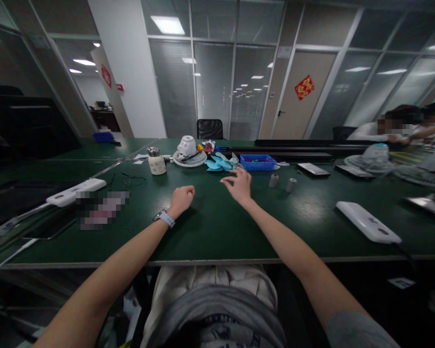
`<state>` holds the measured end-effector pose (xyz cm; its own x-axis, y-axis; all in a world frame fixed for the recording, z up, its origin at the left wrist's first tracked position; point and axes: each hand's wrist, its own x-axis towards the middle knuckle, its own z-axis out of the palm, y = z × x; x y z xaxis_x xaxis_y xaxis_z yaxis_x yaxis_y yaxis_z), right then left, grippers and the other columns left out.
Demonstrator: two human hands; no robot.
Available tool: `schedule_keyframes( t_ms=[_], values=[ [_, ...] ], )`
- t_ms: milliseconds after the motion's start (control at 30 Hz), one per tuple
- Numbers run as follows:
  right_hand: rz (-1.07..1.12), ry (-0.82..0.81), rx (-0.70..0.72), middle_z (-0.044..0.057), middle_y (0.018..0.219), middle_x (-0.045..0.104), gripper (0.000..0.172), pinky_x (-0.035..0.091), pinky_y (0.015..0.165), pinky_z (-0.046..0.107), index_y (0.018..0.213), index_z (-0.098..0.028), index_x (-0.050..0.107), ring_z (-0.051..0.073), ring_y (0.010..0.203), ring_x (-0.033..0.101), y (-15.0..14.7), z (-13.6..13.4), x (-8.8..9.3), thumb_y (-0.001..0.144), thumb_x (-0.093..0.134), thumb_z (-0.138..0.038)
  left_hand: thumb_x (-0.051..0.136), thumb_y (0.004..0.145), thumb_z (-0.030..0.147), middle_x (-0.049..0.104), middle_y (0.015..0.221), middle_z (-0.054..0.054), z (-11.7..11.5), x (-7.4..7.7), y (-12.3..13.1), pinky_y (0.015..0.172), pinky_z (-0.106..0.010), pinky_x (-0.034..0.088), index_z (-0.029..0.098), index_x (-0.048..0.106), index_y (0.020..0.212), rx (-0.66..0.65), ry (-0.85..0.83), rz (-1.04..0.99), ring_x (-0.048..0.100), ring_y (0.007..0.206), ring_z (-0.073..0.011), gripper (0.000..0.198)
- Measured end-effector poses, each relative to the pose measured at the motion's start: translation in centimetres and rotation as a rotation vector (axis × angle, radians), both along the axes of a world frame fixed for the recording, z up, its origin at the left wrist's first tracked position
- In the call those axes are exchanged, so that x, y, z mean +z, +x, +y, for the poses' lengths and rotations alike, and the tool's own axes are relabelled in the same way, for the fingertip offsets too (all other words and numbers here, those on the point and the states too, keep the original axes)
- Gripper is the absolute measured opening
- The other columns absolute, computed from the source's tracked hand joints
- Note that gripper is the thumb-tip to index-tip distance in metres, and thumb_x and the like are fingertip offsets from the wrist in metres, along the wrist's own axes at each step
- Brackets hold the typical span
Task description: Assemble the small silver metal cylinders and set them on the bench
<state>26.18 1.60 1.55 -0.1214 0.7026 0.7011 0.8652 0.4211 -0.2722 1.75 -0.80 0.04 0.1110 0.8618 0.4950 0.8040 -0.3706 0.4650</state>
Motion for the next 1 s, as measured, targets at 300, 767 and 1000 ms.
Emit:
schedule_keyframes(
  t_ms=[300, 767, 1000],
  values=[
    [0.167, 0.015, -0.847, 0.016, 0.103, 0.063, 0.030, 0.024, 0.092, 0.048, 0.095, -0.017, 0.075, 0.030, 0.107, 0.042, 21.1, 0.9, 0.0, 0.091, 0.050, -0.034, 0.037, 0.067, 0.019, 0.055, 0.056, -0.002, 0.2, -0.1, 0.1, 0.058, -0.028, 0.031, 0.021, 0.052, 0.055, 0.001, -0.008, 0.019, 0.049, 0.058, -0.0170, 0.020],
    [0.255, -0.130, -0.882, 0.015, 0.094, 0.066, 0.034, 0.030, 0.086, 0.046, 0.099, -0.023, 0.076, 0.029, 0.096, 0.047, 22.5, 2.2, -1.2, 0.087, 0.050, -0.043, 0.036, 0.067, 0.018, 0.056, 0.057, -0.002, -0.2, 0.1, 0.2, 0.059, -0.028, 0.032, 0.021, 0.054, 0.055, -0.004, -0.007, 0.024, 0.050, 0.059, -0.0170, 0.021],
    [0.221, -0.173, -0.893, 0.016, 0.102, 0.064, 0.033, 0.030, 0.089, 0.050, 0.097, -0.022, 0.076, 0.031, 0.102, 0.047, 22.0, 2.0, -0.9, 0.084, 0.051, -0.040, 0.037, 0.068, 0.019, 0.056, 0.056, -0.002, 0.0, -0.1, 0.2, 0.057, -0.028, 0.031, 0.021, 0.052, 0.055, -0.007, -0.023, 0.031, 0.050, 0.058, -0.0175, 0.021]
  ],
)
